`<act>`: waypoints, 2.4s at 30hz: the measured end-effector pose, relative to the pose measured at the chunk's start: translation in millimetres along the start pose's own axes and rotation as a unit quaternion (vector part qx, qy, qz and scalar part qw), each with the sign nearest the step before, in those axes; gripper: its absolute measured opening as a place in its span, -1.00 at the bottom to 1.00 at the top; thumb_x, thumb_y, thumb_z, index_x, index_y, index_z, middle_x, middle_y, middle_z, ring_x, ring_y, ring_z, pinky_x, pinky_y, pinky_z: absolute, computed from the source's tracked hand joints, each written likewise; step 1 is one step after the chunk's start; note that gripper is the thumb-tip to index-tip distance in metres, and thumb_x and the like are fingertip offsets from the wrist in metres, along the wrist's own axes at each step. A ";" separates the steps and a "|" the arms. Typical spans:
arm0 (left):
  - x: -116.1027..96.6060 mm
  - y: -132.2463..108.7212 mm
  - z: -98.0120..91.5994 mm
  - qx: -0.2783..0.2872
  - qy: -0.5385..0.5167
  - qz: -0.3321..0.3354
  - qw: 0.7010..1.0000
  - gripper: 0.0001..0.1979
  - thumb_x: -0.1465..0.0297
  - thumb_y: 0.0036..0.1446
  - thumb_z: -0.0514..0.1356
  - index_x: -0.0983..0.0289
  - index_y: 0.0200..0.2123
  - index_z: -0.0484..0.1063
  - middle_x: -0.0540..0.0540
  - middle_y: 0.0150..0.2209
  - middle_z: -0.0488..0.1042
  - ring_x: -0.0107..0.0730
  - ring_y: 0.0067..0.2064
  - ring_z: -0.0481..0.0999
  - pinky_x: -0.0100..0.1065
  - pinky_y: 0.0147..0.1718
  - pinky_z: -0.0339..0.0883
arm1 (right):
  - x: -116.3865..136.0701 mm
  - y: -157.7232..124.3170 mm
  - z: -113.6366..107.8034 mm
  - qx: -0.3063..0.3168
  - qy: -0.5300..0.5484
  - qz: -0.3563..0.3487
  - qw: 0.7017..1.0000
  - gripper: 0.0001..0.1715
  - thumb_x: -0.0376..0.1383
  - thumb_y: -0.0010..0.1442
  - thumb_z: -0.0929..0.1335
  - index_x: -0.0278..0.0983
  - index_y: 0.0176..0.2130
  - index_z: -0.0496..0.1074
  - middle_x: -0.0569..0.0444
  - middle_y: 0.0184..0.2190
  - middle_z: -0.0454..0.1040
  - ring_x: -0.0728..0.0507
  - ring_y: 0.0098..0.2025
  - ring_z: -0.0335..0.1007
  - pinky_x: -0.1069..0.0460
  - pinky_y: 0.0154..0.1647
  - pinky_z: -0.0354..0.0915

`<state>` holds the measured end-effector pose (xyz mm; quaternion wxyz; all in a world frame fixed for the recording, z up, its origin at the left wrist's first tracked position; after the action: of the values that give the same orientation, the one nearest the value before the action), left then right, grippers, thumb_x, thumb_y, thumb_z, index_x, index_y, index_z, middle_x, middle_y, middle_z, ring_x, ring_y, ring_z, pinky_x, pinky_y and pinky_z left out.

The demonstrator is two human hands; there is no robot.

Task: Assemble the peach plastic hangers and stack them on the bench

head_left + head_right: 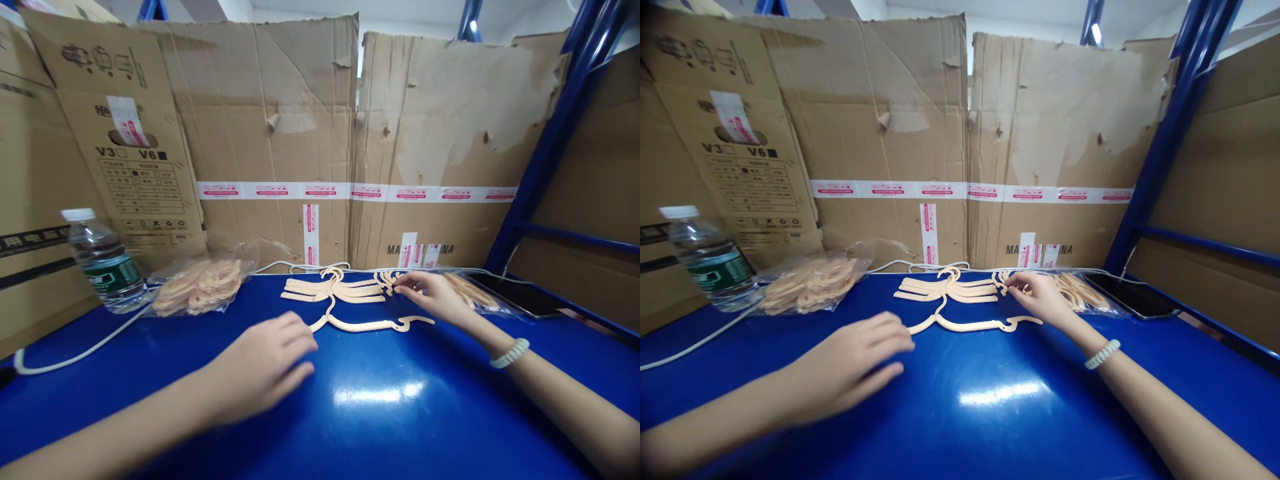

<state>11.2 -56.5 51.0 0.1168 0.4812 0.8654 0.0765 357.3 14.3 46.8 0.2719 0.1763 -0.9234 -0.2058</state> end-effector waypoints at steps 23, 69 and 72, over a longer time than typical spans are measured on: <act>111.0 43.5 -3.1 -0.078 0.067 -0.135 0.986 -0.78 0.42 0.28 -0.02 0.26 -0.28 0.43 0.07 -0.44 0.51 -0.26 -0.40 0.51 -0.32 -0.38 0.32 | 1.5 -2.4 3.5 -0.014 0.036 -0.047 0.998 -0.76 -0.21 0.20 0.29 -0.24 -0.24 0.51 0.00 -0.26 0.60 -0.19 -0.24 0.51 -0.06 -0.20 0.40; 116.7 78.3 28.5 -0.093 0.019 -0.073 0.993 -0.85 0.49 0.16 0.01 0.25 -0.30 0.37 0.10 -0.28 0.43 -0.23 -0.23 0.47 -0.26 -0.24 0.33 | -41.8 9.3 5.8 0.018 -0.197 -0.083 0.977 -0.61 -0.51 0.12 0.28 -0.27 -0.11 0.54 -0.09 -0.13 0.57 -0.24 -0.05 0.40 -0.09 0.02 0.29; 113.3 78.3 24.9 -0.123 0.019 -0.084 0.989 -0.86 0.47 0.18 0.00 0.24 -0.29 0.35 0.11 -0.26 0.40 -0.20 -0.22 0.46 -0.24 -0.23 0.33 | -38.4 9.2 9.1 0.023 -0.187 -0.093 0.978 -0.68 -0.50 0.14 0.29 -0.25 -0.22 0.57 -0.07 -0.25 0.58 -0.22 -0.12 0.40 -0.07 -0.04 0.29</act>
<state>24.1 81.5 31.7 0.1645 0.3872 0.8890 0.1810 380.5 41.6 27.7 0.0704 0.2263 -0.9419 -0.2380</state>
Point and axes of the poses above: each hand's wrist, its own y-axis towards the middle knuckle, its own z-axis out of the palm, x = y × z, the point moved 2 cm from there along y, towards the middle knuckle
